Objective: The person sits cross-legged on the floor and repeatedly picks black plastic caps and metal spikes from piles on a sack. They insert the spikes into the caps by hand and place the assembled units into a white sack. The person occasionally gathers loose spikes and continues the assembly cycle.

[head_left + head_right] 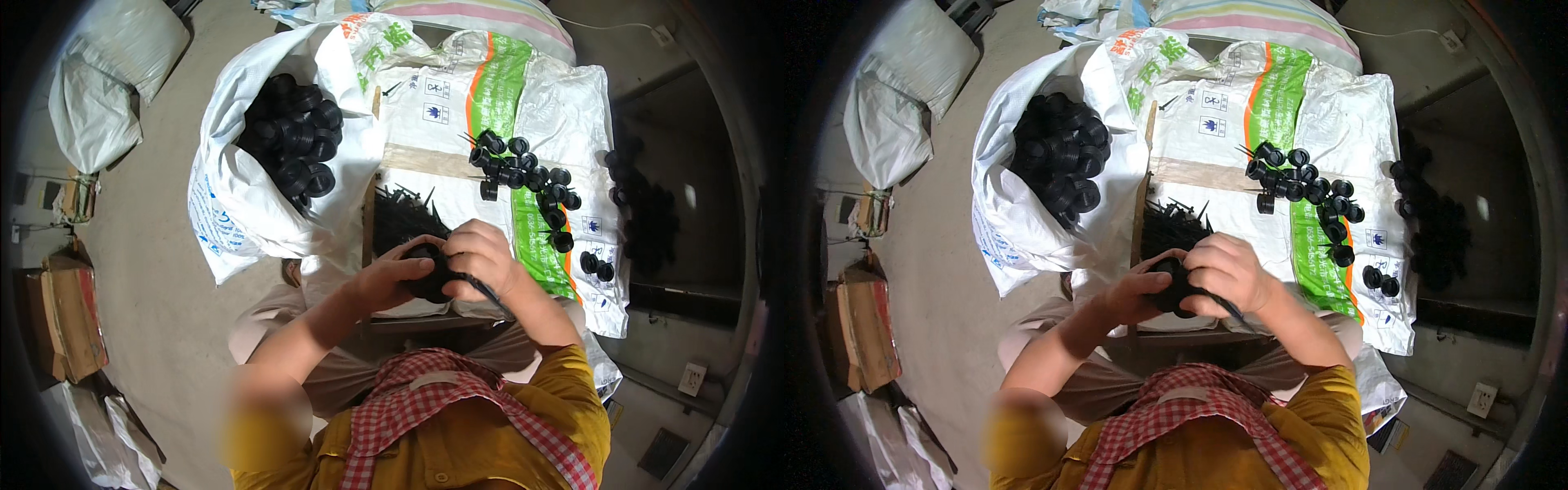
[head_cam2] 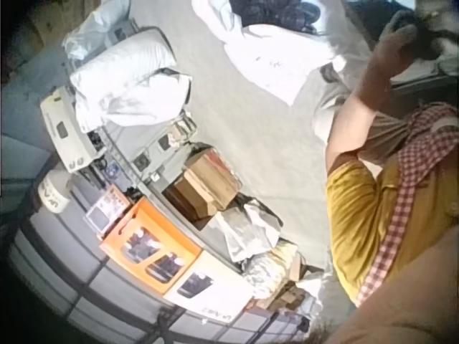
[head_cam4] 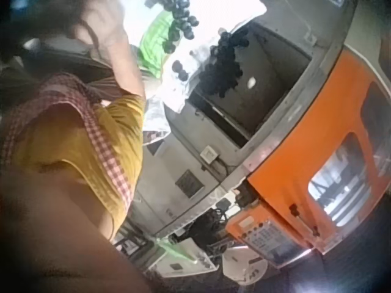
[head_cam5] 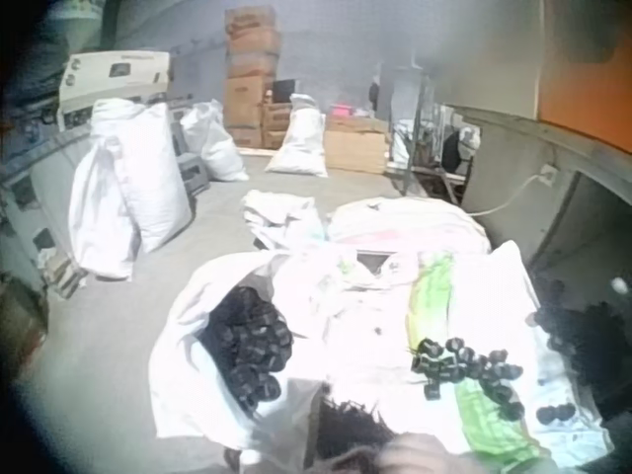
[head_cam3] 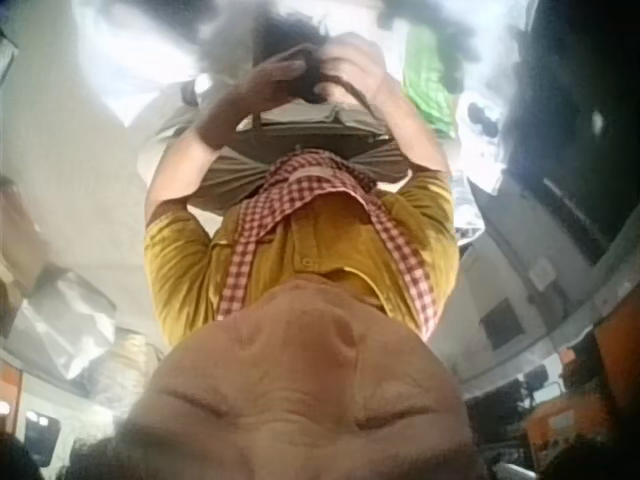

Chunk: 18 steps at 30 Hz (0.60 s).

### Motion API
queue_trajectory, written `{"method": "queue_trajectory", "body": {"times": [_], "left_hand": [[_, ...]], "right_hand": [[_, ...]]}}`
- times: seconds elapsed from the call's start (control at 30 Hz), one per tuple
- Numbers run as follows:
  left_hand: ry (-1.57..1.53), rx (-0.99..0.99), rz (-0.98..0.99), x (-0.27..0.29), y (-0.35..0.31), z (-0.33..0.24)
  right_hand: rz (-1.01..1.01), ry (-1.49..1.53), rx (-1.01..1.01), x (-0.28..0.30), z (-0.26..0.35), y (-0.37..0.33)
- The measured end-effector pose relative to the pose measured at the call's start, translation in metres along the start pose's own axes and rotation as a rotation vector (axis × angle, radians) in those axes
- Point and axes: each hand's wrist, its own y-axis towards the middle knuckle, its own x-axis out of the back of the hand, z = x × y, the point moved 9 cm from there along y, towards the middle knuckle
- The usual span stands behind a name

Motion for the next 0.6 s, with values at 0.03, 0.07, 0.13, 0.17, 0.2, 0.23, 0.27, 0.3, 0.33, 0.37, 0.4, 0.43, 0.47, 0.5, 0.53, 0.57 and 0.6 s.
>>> {"method": "queue_trajectory", "body": {"times": [0.03, 0.07, 0.13, 0.17, 0.2, 0.23, 0.27, 0.3, 0.33, 0.37, 0.4, 0.43, 0.47, 0.5, 0.53, 0.57, 0.6], "left_hand": [[0.033, -0.002, -0.009, 0.001, 0.001, -0.002], [0.066, -0.004, -0.018, 0.001, 0.002, -0.003], [0.122, 0.008, -0.052, 0.000, 0.004, -0.005], [0.142, 0.025, -0.074, -0.001, 0.006, -0.006], [0.162, 0.044, -0.100, -0.001, 0.006, -0.006], [0.240, 0.012, -0.135, 0.002, 0.006, -0.008], [0.318, -0.019, -0.169, 0.004, 0.007, -0.010], [0.395, -0.049, -0.204, 0.007, 0.007, -0.011], [0.310, -0.043, -0.208, 0.009, 0.007, -0.009], [0.225, -0.037, -0.211, 0.011, 0.007, -0.005], [0.139, -0.031, -0.213, 0.013, 0.007, -0.003], [0.115, 0.007, -0.178, 0.015, 0.008, 0.001], [0.091, 0.045, -0.143, 0.017, 0.009, 0.004], [0.066, 0.075, -0.114, 0.019, 0.007, 0.006], [0.071, 0.064, -0.133, 0.022, 0.007, 0.004], [0.077, 0.052, -0.152, 0.025, 0.006, 0.001], [0.082, 0.044, -0.162, 0.027, 0.007, 0.001]], "right_hand": [[0.037, 0.001, -0.022, 0.001, -0.005, -0.001], [0.073, 0.002, -0.044, 0.002, -0.009, -0.003], [0.046, -0.028, -0.055, 0.003, -0.011, -0.008], [0.015, -0.058, -0.095, 0.004, -0.014, -0.011], [-0.019, -0.086, -0.137, 0.005, -0.016, -0.014], [-0.053, -0.114, -0.179, 0.006, -0.019, -0.017], [-0.120, -0.055, -0.235, 0.005, -0.024, -0.023], [-0.122, -0.047, -0.301, 0.001, -0.030, -0.028], [-0.125, -0.040, -0.366, -0.002, -0.035, -0.033], [-0.127, -0.034, -0.432, -0.005, -0.041, -0.036], [-0.146, -0.015, -0.421, -0.007, -0.040, -0.033], [-0.151, -0.036, -0.366, -0.008, -0.034, -0.031], [-0.104, -0.051, -0.298, -0.007, -0.027, -0.025], [-0.055, -0.057, -0.226, -0.004, -0.019, -0.017], [-0.015, -0.034, -0.201, -0.003, -0.016, -0.012], [0.026, -0.011, -0.175, -0.001, -0.012, -0.008], [0.069, 0.002, -0.153, -0.001, -0.007, -0.008]]}}
